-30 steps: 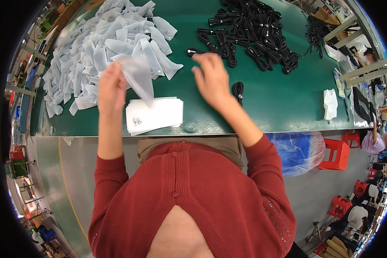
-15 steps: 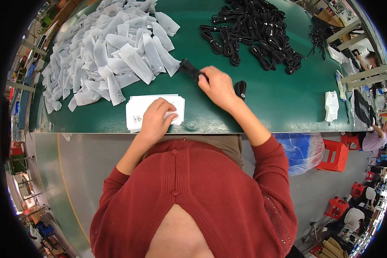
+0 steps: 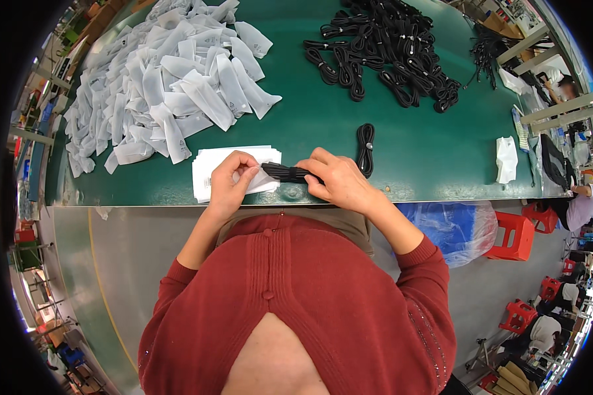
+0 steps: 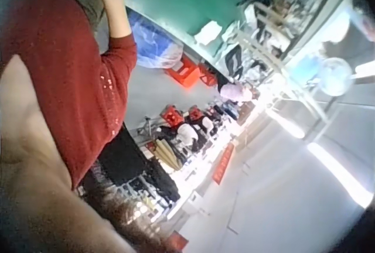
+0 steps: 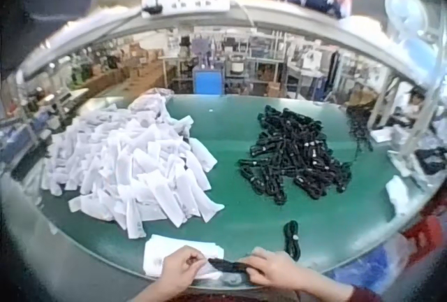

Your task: The person repeatedly picks up black cables from a pile on a green table, places them into small white paper bags, and sets the packaged items aside. The process is repetitive, involving handling the cables and bags by hand without the use of tools.

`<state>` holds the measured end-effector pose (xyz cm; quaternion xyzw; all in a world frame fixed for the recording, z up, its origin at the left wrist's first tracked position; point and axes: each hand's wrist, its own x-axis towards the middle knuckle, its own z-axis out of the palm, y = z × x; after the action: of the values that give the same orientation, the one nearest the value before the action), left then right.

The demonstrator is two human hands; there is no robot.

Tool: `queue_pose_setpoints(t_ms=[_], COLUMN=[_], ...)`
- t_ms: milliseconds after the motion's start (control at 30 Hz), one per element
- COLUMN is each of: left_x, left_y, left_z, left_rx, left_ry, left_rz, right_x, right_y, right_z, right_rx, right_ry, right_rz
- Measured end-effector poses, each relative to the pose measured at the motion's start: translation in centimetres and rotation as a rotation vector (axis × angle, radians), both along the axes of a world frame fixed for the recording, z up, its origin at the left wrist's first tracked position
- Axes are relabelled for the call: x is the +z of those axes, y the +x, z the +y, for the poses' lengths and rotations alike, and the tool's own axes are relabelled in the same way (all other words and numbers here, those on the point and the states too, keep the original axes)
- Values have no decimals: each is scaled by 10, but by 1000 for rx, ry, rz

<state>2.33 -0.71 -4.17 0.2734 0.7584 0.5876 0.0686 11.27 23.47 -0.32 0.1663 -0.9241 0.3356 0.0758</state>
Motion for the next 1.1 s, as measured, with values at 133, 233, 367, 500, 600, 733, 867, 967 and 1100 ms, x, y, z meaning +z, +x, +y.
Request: queue_pose_setpoints(t_ms=[133,233,367,500,600,733,867,967,1100], left_x=[11,17,25,41,44,69,91,92,49], left_y=[1,1,-2,-2,-14,-56,-110,-97,-41], left_z=[-1,-3,-2,3,3,-14,-35,-27,-19], left_rx=[-128,-206,-165,-113,-103,15,397,469,0], left_ry=[3,-58,-96,-51,89,410,402,235,-91], left_rz=[127,311,365,264,79,-199,194,407,203], right_x=[-13,-9,-16,-3,1,11,3,-20,-48], right_y=[-7,-8,-5,-9,-14,-16,-4,16,20], right_z=[7,3,-12,-30,-39,-18,14,20,27], right_rx=[39,-105,9,23,-13,-373,-814,-841,-836], right_ry=[-321,-563,-359,-406,-483,-294,273,467,293], right_rz=[-314,-789,-242,-51,144,333,339,68,171])
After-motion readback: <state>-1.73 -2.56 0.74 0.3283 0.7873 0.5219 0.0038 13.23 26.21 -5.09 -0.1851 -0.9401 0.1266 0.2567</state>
